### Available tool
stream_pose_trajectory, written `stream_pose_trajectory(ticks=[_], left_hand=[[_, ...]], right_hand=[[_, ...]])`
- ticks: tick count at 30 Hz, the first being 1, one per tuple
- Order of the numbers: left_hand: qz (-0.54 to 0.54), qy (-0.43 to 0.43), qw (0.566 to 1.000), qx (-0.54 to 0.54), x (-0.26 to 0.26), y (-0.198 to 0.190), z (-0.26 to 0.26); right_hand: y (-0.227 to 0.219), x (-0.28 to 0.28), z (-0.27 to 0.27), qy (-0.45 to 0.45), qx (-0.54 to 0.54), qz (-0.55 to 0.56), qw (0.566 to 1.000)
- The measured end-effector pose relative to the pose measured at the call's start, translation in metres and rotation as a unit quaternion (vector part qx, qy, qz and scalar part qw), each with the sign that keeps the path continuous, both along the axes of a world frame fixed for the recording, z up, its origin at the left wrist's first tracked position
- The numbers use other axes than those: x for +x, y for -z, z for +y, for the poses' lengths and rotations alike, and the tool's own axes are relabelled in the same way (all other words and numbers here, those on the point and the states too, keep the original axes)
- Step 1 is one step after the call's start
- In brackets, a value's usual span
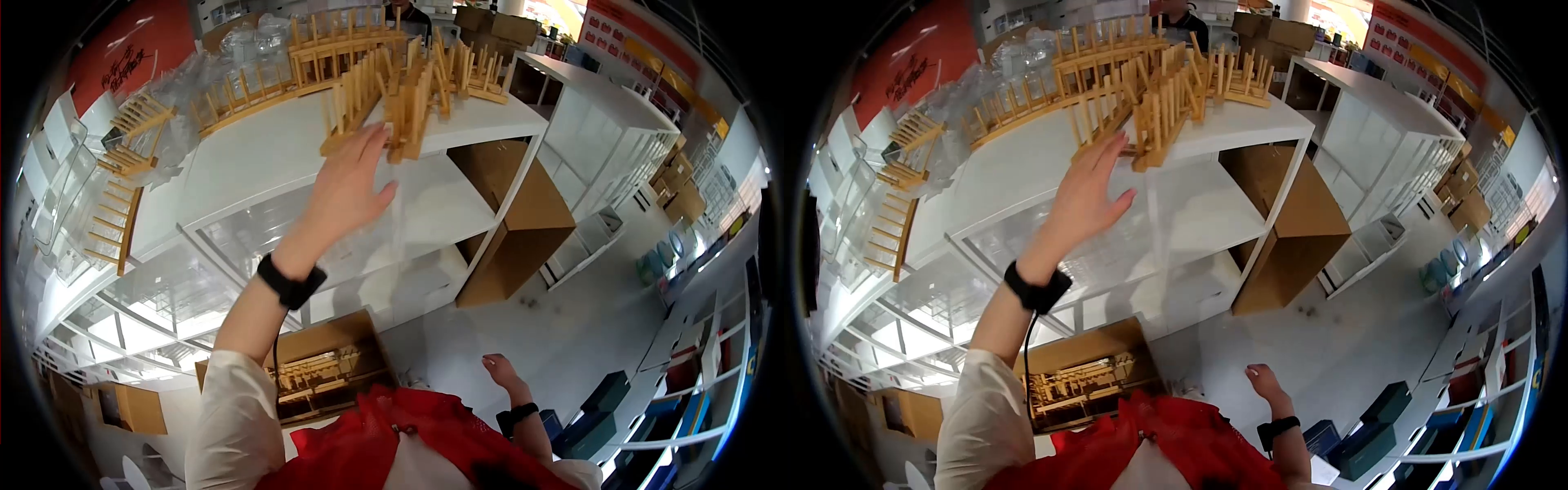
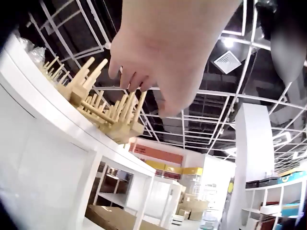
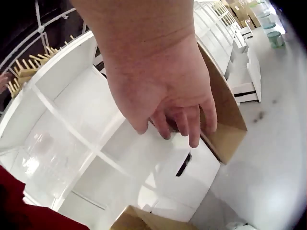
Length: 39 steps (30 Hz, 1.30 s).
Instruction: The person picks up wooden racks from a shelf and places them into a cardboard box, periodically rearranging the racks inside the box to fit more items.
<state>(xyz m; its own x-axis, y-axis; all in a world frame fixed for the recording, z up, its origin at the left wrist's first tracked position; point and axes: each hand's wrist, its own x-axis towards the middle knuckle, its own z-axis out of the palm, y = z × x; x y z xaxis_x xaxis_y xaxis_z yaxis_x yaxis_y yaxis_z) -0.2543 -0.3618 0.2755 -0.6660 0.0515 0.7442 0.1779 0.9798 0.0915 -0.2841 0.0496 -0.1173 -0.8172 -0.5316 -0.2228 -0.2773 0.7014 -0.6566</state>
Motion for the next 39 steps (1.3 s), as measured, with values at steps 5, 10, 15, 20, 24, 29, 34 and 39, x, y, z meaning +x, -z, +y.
stream_pose_trajectory(ticks=[5, 10, 15, 20, 24, 29, 34, 39], left_hand=[[-0.198, -0.092, 0.976, -0.025, -0.061, -0.015, -0.026], [-0.185, -0.104, 0.973, -0.088, -0.044, -0.01, -0.051], [-0.222, -0.145, 0.964, -0.027, 0.011, -0.017, -0.081], [-0.135, -0.151, 0.963, 0.18, 0.07, 0.007, -0.169], [0.051, -0.264, 0.925, 0.267, 0.111, 0.045, -0.218], [0.19, -0.32, 0.926, 0.066, 0.093, 0.01, -0.128], [0.038, -0.281, 0.955, -0.088, 0.013, -0.027, -0.074], [-0.068, -0.401, 0.89, -0.206, -0.023, -0.008, -0.116]], right_hand=[[-0.051, -0.084, 0.022, 0.083, -0.063, -0.039, 0.994], [-0.099, -0.16, -0.01, -0.049, -0.113, 0.099, 0.987], [-0.166, -0.188, -0.067, -0.134, -0.206, 0.094, 0.965], [-0.204, -0.202, -0.103, -0.18, -0.263, 0.091, 0.943], [-0.261, -0.196, -0.144, -0.209, -0.313, 0.154, 0.913], [-0.325, -0.19, -0.191, -0.242, -0.373, 0.351, 0.824], [-0.37, -0.166, -0.269, -0.274, -0.364, 0.348, 0.819], [-0.349, -0.18, -0.321, -0.24, -0.291, 0.439, 0.816]])
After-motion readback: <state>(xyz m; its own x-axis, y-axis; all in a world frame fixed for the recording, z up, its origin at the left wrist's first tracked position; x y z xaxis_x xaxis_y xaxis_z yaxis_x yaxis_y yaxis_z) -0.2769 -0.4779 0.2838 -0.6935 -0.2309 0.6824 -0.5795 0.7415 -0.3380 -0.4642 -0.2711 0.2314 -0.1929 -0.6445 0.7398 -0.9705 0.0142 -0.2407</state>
